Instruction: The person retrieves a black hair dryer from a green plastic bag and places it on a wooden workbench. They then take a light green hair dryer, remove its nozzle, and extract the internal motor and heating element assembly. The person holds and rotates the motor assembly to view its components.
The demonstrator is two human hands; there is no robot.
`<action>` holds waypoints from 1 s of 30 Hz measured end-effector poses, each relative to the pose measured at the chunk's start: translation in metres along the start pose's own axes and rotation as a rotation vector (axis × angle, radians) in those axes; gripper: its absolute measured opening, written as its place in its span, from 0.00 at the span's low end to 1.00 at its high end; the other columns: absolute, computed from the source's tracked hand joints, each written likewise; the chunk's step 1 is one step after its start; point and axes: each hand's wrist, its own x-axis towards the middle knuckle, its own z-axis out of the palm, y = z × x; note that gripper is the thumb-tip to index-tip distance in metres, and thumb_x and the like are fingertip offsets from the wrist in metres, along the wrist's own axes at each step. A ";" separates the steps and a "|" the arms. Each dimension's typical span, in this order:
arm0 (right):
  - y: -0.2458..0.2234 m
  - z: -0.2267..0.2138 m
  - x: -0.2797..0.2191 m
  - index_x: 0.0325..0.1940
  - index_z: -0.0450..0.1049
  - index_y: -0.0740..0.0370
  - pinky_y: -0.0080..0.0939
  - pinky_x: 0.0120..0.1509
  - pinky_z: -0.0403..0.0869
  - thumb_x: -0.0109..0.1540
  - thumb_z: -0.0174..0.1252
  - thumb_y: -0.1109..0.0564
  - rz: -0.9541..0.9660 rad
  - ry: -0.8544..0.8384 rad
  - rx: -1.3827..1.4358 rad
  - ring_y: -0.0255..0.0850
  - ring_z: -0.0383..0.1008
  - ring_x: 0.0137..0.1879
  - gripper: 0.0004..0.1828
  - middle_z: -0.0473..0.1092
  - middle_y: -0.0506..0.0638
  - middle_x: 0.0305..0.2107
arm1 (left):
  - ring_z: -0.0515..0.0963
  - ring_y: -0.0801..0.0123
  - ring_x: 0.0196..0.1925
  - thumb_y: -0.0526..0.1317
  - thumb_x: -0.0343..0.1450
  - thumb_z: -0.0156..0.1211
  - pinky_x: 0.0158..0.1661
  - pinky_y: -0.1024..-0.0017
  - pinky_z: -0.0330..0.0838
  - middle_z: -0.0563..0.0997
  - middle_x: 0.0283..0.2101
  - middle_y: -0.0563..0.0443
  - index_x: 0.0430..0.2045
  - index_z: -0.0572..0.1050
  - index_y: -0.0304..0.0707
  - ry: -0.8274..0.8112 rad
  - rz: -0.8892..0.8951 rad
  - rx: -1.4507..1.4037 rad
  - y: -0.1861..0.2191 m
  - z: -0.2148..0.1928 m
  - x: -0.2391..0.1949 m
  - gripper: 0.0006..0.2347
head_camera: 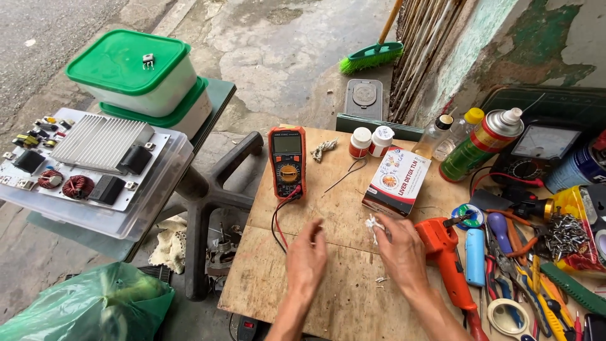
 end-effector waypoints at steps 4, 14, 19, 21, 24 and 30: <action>-0.005 0.022 0.023 0.56 0.79 0.50 0.48 0.50 0.89 0.67 0.66 0.58 -0.269 -0.016 -0.190 0.40 0.80 0.49 0.13 0.82 0.48 0.42 | 0.89 0.70 0.42 0.44 0.80 0.51 0.32 0.73 0.89 0.87 0.54 0.53 0.64 0.74 0.48 0.229 0.049 0.139 -0.054 -0.042 0.020 0.17; -0.027 0.050 -0.052 0.56 0.77 0.63 0.40 0.46 0.92 0.65 0.57 0.76 -0.420 -0.230 -0.180 0.44 0.79 0.50 0.18 0.74 0.53 0.47 | 0.85 0.56 0.53 0.58 0.70 0.63 0.51 0.56 0.75 0.87 0.49 0.57 0.36 0.81 0.59 -0.084 -0.433 0.590 -0.068 -0.053 0.006 0.12; -0.061 0.074 0.035 0.55 0.82 0.61 0.48 0.65 0.83 0.70 0.59 0.65 -0.407 -0.086 0.062 0.46 0.84 0.53 0.12 0.81 0.56 0.50 | 0.87 0.55 0.46 0.54 0.69 0.61 0.45 0.58 0.77 0.91 0.42 0.55 0.35 0.85 0.61 -0.024 -0.450 0.571 -0.080 -0.058 0.006 0.09; -0.066 0.091 0.079 0.55 0.83 0.63 0.43 0.57 0.86 0.68 0.62 0.67 -0.463 -0.069 -0.034 0.46 0.82 0.48 0.12 0.80 0.56 0.45 | 0.86 0.51 0.51 0.56 0.69 0.60 0.48 0.53 0.76 0.90 0.44 0.50 0.38 0.83 0.58 0.061 -0.523 0.505 -0.078 -0.068 0.006 0.12; -0.069 0.112 0.097 0.43 0.80 0.63 0.42 0.34 0.88 0.69 0.59 0.71 -0.494 -0.136 -0.187 0.44 0.75 0.41 0.07 0.72 0.49 0.33 | 0.88 0.52 0.47 0.55 0.69 0.59 0.47 0.55 0.77 0.91 0.42 0.50 0.38 0.84 0.58 0.115 -0.541 0.475 -0.074 -0.081 0.005 0.12; -0.076 0.096 0.042 0.46 0.84 0.65 0.38 0.41 0.87 0.72 0.62 0.63 -0.647 -0.336 0.025 0.42 0.80 0.42 0.06 0.79 0.51 0.38 | 0.88 0.54 0.48 0.56 0.69 0.58 0.50 0.57 0.77 0.92 0.42 0.54 0.36 0.84 0.59 0.215 -0.629 0.361 -0.061 -0.085 0.008 0.12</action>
